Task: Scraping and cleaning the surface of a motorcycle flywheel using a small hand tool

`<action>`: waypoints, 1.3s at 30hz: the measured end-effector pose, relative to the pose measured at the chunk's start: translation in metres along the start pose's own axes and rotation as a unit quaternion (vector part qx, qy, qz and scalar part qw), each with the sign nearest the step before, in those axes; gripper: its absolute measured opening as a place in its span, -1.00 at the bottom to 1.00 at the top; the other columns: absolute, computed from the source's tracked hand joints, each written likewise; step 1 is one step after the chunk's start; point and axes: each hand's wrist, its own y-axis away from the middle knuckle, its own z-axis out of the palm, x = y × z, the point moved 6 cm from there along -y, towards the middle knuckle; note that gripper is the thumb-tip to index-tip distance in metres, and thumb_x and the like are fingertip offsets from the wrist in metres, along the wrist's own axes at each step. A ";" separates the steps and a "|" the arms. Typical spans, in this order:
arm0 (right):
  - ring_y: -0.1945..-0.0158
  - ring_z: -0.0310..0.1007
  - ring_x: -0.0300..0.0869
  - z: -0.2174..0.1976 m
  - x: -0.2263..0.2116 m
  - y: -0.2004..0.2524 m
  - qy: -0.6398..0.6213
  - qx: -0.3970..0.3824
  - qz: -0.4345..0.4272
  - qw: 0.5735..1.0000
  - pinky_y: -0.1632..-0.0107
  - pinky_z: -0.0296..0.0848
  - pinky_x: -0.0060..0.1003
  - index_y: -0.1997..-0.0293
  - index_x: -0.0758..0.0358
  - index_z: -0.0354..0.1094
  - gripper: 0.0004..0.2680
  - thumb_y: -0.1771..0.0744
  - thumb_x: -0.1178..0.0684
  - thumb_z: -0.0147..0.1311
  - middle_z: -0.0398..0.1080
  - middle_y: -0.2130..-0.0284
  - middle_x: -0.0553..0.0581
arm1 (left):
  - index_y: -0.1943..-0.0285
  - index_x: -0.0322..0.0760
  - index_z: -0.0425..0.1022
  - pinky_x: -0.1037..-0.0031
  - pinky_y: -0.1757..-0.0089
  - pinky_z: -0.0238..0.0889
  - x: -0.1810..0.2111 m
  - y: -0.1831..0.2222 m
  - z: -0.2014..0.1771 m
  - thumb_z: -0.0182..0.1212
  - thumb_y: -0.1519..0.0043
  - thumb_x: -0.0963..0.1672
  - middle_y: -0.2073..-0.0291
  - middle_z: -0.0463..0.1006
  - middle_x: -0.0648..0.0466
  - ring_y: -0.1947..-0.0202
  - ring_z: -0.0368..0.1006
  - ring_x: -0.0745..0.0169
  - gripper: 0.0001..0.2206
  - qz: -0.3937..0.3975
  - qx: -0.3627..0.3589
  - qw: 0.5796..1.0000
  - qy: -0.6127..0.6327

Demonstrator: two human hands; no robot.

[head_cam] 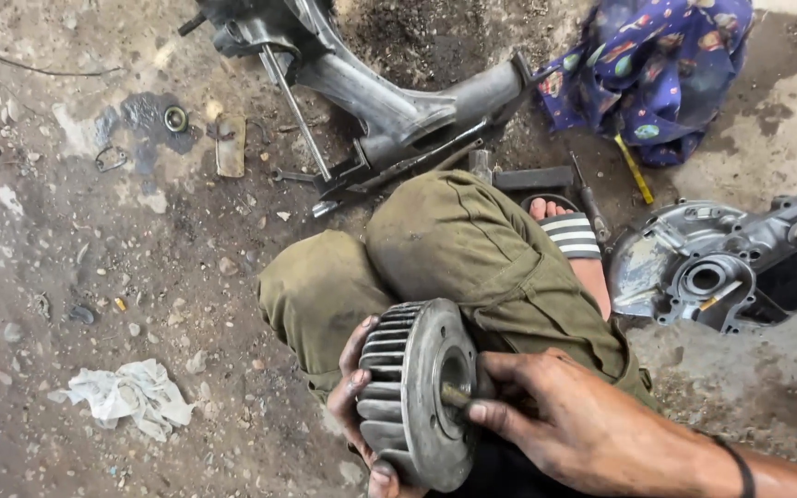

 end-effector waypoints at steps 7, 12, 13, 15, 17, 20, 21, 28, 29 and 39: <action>0.24 0.53 -0.23 -0.001 0.002 -0.009 -0.142 0.011 -0.038 0.989 0.16 0.49 -0.30 0.19 0.00 0.44 -0.89 -0.39 -0.09 0.05 0.58 0.39 -0.07 | -0.27 -0.30 0.33 -0.18 -0.29 0.15 0.002 -0.010 -0.008 0.11 -0.38 0.12 -0.32 0.22 -0.50 -0.29 0.26 -0.35 -0.51 -0.050 -0.078 0.995 -0.046; 0.34 0.55 0.11 -0.012 -0.004 -0.008 0.186 0.094 -0.253 0.945 0.31 0.49 -0.04 -0.23 0.15 0.29 -0.67 -0.39 -0.17 0.11 0.54 0.52 0.17 | -0.26 -0.30 0.33 -0.18 -0.32 0.11 0.009 -0.017 0.002 0.11 -0.32 0.09 -0.32 0.24 -0.47 -0.36 0.21 -0.33 -0.50 -0.088 -0.094 0.989 -0.073; 0.32 0.54 0.14 -0.014 -0.012 -0.011 0.177 0.059 -0.210 0.960 0.31 0.48 0.02 -0.08 0.08 0.28 -0.76 -0.41 -0.17 0.05 0.55 0.44 0.13 | -0.25 -0.34 0.33 -0.17 -0.31 0.12 0.009 -0.018 0.003 0.06 -0.32 0.09 -0.31 0.25 -0.50 -0.34 0.23 -0.36 -0.50 -0.091 -0.067 0.991 -0.072; 0.30 0.54 0.17 -0.009 -0.023 -0.015 0.170 0.025 -0.170 0.970 0.31 0.47 0.08 0.07 0.02 0.27 -0.84 -0.42 -0.17 -0.01 0.55 0.36 0.09 | -0.23 -0.37 0.34 -0.16 -0.29 0.13 0.010 -0.019 0.002 0.01 -0.31 0.08 -0.30 0.27 -0.53 -0.32 0.25 -0.39 -0.50 -0.091 -0.039 0.993 -0.070; 0.22 0.56 -0.54 -0.003 -0.013 -0.022 -0.178 0.054 -0.021 0.982 0.13 0.58 -0.42 0.11 0.02 0.51 -0.88 -0.35 -0.04 0.09 0.69 0.29 -0.26 | -0.25 -0.42 0.28 -0.15 -0.31 0.14 0.009 -0.020 -0.003 0.05 -0.26 0.12 -0.31 0.29 -0.55 -0.35 0.25 -0.44 -0.42 -0.103 -0.027 0.987 -0.117; 0.45 0.26 -0.22 0.054 0.029 -0.035 -0.598 0.055 0.044 0.798 0.40 0.29 -0.33 0.31 0.37 0.34 -0.87 -0.40 0.18 0.14 0.32 0.50 0.12 | -0.27 -0.39 0.26 -0.16 -0.32 0.15 0.010 -0.021 0.002 0.03 -0.33 0.13 -0.32 0.25 -0.52 -0.35 0.24 -0.39 -0.44 -0.074 -0.081 0.986 -0.127; 0.45 0.26 -0.22 0.050 0.031 -0.033 -0.599 0.055 0.044 0.798 0.40 0.29 -0.33 0.31 0.37 0.34 -0.87 -0.40 0.18 0.14 0.32 0.50 0.12 | -0.27 -0.39 0.26 -0.16 -0.32 0.15 0.011 -0.022 -0.001 0.03 -0.33 0.13 -0.32 0.25 -0.52 -0.35 0.24 -0.39 -0.44 -0.074 -0.081 0.986 -0.128; 0.49 0.42 -0.10 -0.019 0.026 -0.007 0.025 0.208 -0.091 0.974 0.40 0.35 -0.16 0.22 0.02 0.36 -0.86 -0.35 -0.14 0.13 0.50 0.51 -0.01 | -0.30 -0.44 0.29 -0.15 -0.35 0.04 0.005 -0.037 -0.010 0.11 -0.26 0.06 -0.30 0.32 -0.45 -0.39 0.21 -0.38 -0.43 -0.192 -0.058 0.980 0.018; 0.47 0.47 0.08 -0.016 0.022 -0.002 0.123 0.240 -0.192 0.944 0.38 0.36 -0.04 0.25 0.06 0.25 -0.84 -0.35 -0.11 0.14 0.48 0.51 0.07 | -0.33 -0.46 0.29 -0.13 -0.35 0.02 0.003 -0.039 -0.010 0.14 -0.28 0.05 -0.29 0.34 -0.42 -0.38 0.22 -0.38 -0.43 -0.238 -0.053 0.968 0.064; 0.31 0.33 -0.14 -0.038 -0.053 0.014 0.413 0.349 -0.444 0.715 0.21 0.30 -0.21 0.03 -0.04 0.44 -0.89 -0.40 0.01 -0.03 0.42 0.29 -0.11 | -0.40 -0.44 0.14 0.02 -0.36 0.01 0.002 -0.048 -0.001 0.31 -0.25 0.02 -0.34 0.25 -0.43 -0.41 0.16 -0.31 -0.34 -0.361 -0.087 0.906 0.204</action>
